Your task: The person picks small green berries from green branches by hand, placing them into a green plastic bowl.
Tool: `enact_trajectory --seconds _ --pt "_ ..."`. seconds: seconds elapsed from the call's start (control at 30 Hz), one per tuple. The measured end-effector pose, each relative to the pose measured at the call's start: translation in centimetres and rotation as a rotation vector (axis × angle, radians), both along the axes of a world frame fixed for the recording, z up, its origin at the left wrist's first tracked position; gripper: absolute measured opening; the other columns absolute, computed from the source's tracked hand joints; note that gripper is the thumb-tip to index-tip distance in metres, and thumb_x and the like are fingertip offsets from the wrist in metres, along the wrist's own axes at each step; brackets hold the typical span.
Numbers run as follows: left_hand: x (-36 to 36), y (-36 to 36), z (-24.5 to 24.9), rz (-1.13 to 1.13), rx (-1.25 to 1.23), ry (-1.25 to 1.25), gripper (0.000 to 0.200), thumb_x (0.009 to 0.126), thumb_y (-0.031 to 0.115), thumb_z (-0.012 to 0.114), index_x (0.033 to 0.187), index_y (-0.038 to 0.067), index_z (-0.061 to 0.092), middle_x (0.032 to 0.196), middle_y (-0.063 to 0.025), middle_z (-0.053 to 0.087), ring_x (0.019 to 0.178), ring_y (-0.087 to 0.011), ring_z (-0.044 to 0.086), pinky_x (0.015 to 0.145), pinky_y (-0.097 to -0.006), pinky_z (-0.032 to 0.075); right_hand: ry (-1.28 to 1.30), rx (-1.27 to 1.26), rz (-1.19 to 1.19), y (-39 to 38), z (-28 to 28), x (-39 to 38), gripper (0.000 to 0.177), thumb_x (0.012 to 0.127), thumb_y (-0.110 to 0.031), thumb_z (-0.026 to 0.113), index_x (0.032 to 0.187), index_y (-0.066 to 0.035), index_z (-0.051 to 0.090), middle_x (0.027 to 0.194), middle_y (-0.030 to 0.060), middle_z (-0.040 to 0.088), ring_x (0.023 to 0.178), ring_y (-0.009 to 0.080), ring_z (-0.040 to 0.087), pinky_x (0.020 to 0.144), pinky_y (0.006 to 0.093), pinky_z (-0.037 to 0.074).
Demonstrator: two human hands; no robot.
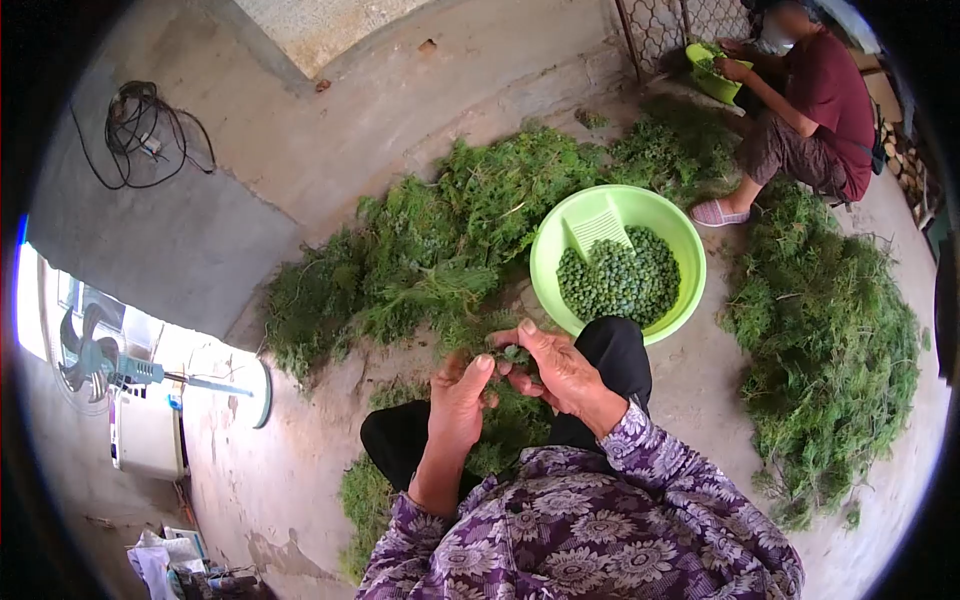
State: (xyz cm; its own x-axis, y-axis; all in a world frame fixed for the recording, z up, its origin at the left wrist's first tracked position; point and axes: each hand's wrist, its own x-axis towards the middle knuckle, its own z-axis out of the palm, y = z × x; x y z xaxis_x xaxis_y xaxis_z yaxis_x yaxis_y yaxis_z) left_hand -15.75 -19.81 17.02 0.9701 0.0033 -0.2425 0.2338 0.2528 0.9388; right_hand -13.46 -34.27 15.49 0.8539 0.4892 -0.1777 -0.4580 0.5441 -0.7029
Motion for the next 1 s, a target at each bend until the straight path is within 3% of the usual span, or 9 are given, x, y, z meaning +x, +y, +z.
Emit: enact_trajectory --seconds 0.1,0.17,0.27,0.3,0.37,0.53,0.63,0.77,1.0 --pt "-0.1 -0.3 0.1 0.020 0.093 -0.004 0.032 0.073 0.025 0.066 0.096 0.007 0.053 0.080 0.0011 0.058 0.068 -0.0048 0.051 0.047 -0.0181 0.036 -0.226 -0.252 0.002 -0.1 0.3 -0.1 0.063 0.086 -0.052 0.031 0.107 0.004 0.050 0.060 0.0027 0.047 0.049 0.0069 0.041 0.041 0.0183 0.031" --pt "0.0 -0.3 -0.4 0.018 0.142 -0.021 0.032 0.073 0.024 0.066 0.097 0.007 0.054 0.079 0.0020 0.058 0.068 -0.0040 0.050 0.047 -0.0180 0.036 -0.429 -0.299 -0.088 0.6 -0.9 -0.1 0.057 0.085 -0.053 0.033 0.090 0.000 0.053 0.064 0.0005 0.044 0.050 0.0070 0.042 0.044 0.0202 0.033" --pt "0.3 0.0 -1.7 0.031 0.192 -0.058 0.027 0.074 0.018 0.064 0.097 0.006 0.055 0.077 0.0027 0.058 0.064 -0.0032 0.049 0.047 -0.0177 0.035 -0.486 -0.304 -0.073 0.6 -1.5 0.1 0.056 0.085 -0.054 0.032 0.083 -0.002 0.052 0.064 0.0006 0.045 0.051 0.0072 0.043 0.045 0.0214 0.035" --pt "0.3 0.0 -1.7 0.040 0.171 -0.080 0.025 0.074 0.015 0.064 0.095 0.005 0.057 0.076 0.0029 0.058 0.061 -0.0031 0.048 0.046 -0.0174 0.035 -0.484 -0.304 -0.074 0.4 -1.3 0.0 0.056 0.085 -0.054 0.032 0.083 -0.002 0.052 0.064 0.0006 0.045 0.051 0.0072 0.043 0.045 0.0214 0.035" --pt "0.1 -0.1 -1.7 0.047 0.150 -0.101 0.023 0.074 0.013 0.064 0.094 0.005 0.058 0.076 0.0031 0.057 0.059 -0.0030 0.048 0.046 -0.0171 0.035 -0.314 -0.299 0.021 0.0 -0.9 0.0 0.067 0.085 -0.055 0.028 0.109 0.004 0.049 0.057 0.0021 0.047 0.050 0.0077 0.042 0.046 0.0218 0.034" --pt "-0.6 0.1 -1.3 0.022 0.359 -0.025 0.020 0.071 0.003 0.063 0.090 0.001 0.059 0.075 0.0025 0.057 0.058 -0.0027 0.047 0.046 -0.0172 0.036 -0.257 -0.342 0.056 0.6 -2.4 0.0 0.056 0.086 -0.048 0.038 0.106 0.002 0.052 0.057 0.0012 0.049 0.050 0.0072 0.044 0.046 0.0212 0.036" --pt "-0.8 0.1 -1.6 0.017 0.355 -0.120 0.019 0.069 -0.001 0.062 0.087 0.001 0.059 0.071 0.0019 0.057 0.057 -0.0036 0.048 0.047 -0.0177 0.036 -0.378 -0.316 0.047 0.7 -2.4 0.1 0.053 0.084 -0.051 0.036 0.066 -0.003 0.050 0.055 0.0029 0.048 0.051 0.0080 0.046 0.047 0.0232 0.038" --pt "-0.6 0.2 -1.8 0.031 0.260 -0.112 0.017 0.068 -0.002 0.061 0.084 0.000 0.059 0.074 0.0002 0.058 0.060 -0.0049 0.050 0.053 -0.0179 0.039 -0.489 -0.329 0.000 0.9 -2.7 0.0 0.054 0.086 -0.050 0.034 0.070 -0.001 0.051 0.057 0.0052 0.050 0.049 0.0103 0.048 0.046 0.0252 0.038" --pt "-1.0 0.5 -2.3 0.053 0.184 -0.117 0.016 0.066 -0.005 0.058 0.082 0.001 0.058 0.073 -0.0007 0.057 0.060 -0.0069 0.051 0.053 -0.0196 0.039 -0.731 -0.538 -0.150 0.3 -3.8 0.5 0.025 0.084 -0.021 0.049 0.090 0.002 0.055 0.062 0.0063 0.054 0.051 0.0094 0.051 0.047 0.0259 0.041"
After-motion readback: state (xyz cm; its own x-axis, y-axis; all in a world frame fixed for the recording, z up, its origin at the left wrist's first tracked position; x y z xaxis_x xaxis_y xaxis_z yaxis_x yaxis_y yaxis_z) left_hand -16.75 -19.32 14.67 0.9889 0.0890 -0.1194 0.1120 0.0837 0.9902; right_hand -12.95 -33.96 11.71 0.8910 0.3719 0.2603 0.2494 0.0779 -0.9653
